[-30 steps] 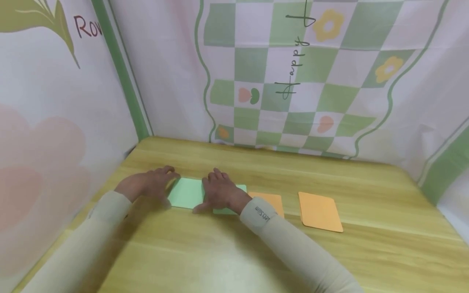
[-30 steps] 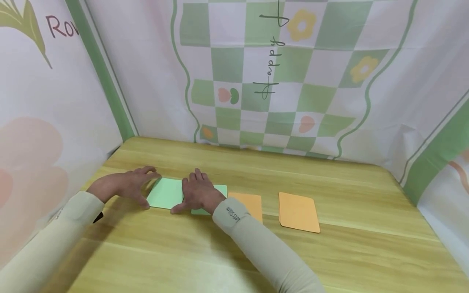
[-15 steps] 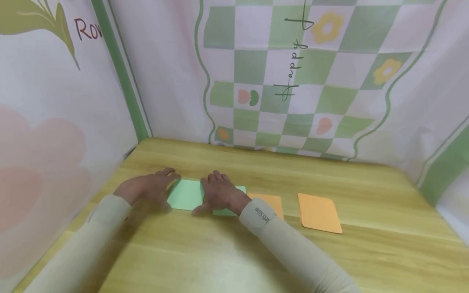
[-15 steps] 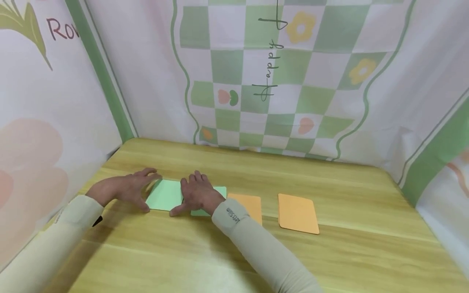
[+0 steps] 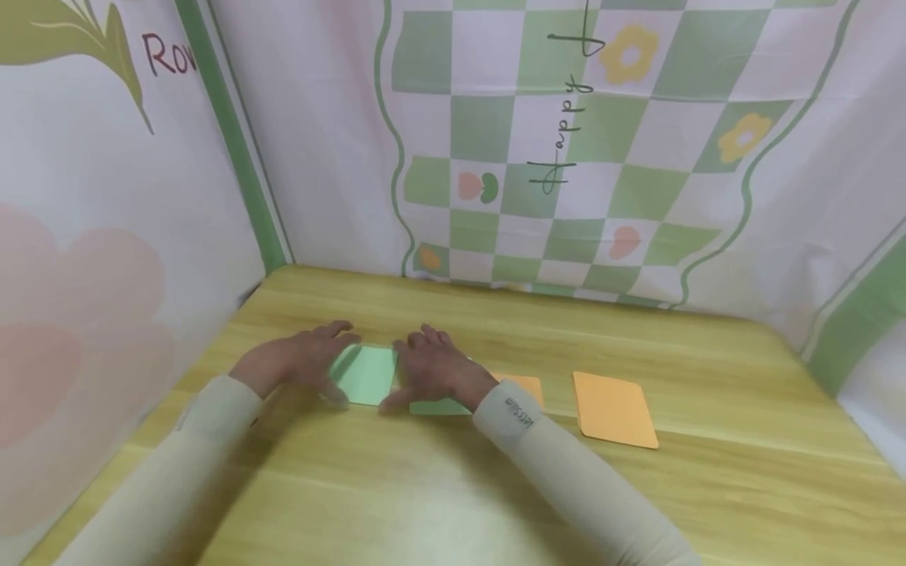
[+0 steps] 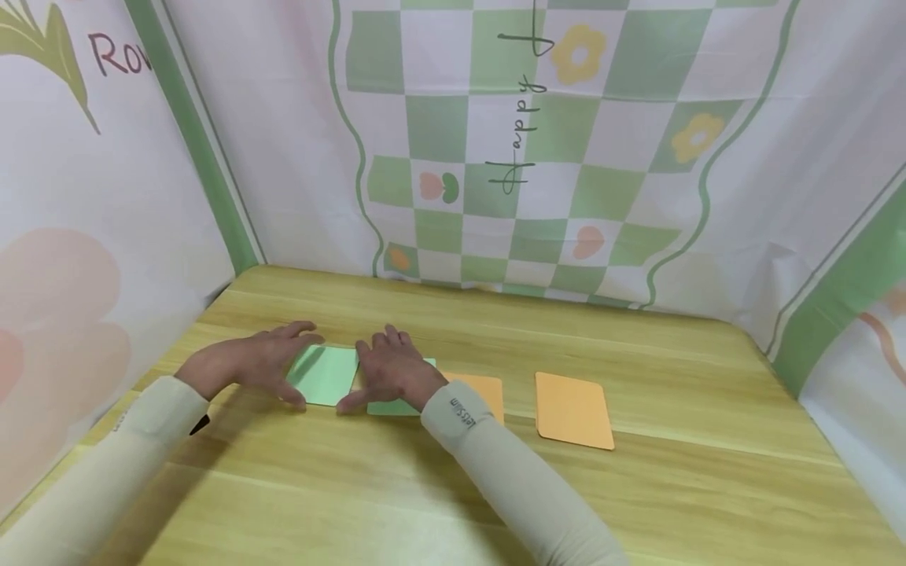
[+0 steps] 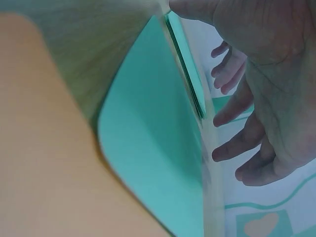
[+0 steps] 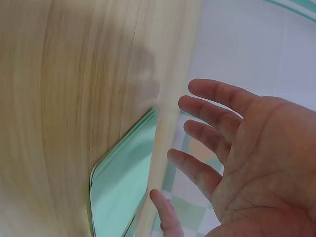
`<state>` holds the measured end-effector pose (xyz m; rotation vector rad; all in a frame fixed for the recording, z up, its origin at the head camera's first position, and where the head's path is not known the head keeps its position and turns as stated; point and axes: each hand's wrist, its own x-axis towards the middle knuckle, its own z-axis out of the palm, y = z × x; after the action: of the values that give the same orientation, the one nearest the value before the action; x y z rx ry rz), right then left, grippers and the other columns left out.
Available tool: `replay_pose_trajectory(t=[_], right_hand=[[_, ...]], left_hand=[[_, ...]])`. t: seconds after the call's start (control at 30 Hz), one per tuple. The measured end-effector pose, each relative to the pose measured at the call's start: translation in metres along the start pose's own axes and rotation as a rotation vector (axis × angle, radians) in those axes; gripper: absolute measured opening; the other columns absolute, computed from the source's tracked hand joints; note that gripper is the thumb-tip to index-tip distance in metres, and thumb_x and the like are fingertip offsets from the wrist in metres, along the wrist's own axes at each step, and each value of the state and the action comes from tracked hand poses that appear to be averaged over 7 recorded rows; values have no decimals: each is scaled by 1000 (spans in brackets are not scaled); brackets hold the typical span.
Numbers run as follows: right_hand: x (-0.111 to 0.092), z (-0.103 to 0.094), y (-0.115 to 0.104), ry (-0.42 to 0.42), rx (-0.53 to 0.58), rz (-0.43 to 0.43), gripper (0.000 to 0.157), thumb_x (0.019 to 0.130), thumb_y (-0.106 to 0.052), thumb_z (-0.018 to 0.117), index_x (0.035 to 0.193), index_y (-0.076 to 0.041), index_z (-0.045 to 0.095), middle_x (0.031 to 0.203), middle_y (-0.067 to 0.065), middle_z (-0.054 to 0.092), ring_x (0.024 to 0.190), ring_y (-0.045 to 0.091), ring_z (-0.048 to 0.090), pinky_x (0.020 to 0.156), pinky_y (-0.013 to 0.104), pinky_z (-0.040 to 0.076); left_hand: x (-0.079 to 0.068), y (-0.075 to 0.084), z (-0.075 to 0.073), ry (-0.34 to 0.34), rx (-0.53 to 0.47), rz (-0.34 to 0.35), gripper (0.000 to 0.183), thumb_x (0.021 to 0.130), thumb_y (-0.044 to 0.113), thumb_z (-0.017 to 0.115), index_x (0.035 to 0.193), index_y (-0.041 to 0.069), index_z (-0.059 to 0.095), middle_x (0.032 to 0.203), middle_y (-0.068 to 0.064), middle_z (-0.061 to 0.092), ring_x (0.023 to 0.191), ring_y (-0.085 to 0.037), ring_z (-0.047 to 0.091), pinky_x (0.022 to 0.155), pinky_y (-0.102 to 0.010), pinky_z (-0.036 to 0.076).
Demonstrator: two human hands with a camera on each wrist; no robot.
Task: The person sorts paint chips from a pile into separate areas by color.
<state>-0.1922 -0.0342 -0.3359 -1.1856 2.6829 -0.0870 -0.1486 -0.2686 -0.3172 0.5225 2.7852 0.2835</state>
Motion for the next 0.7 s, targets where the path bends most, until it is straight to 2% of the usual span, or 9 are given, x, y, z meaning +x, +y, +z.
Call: replay_pose_trajectory(t=[0.2,0.4,0.7], right_hand=[[-9,4,16,13,-3,-35,102,65,-79,59,141,-14,39,132,9,43,137,36,17,112,45,9],[-23,3,31,21,4,-65,99,65,-75,63,140,-16,38,130,8,42,136,37,19,111,45,12],[-49,1,53,49,11,-31,105,61,-75,67,141,-13,38,132,8,39,135,38,19,110,48,16]], left_hand=[[5,7,9,15,1,20,108,61,66,74,144,10,33,150,-20,22,130,-46,28,97,-64,30],[15,26,15,41,45,53,108,59,69,74,143,12,36,149,-17,26,127,-44,35,96,-60,35],[27,54,13,10,114,108,110,62,72,68,143,7,34,150,-18,23,134,-39,25,106,-55,23]])
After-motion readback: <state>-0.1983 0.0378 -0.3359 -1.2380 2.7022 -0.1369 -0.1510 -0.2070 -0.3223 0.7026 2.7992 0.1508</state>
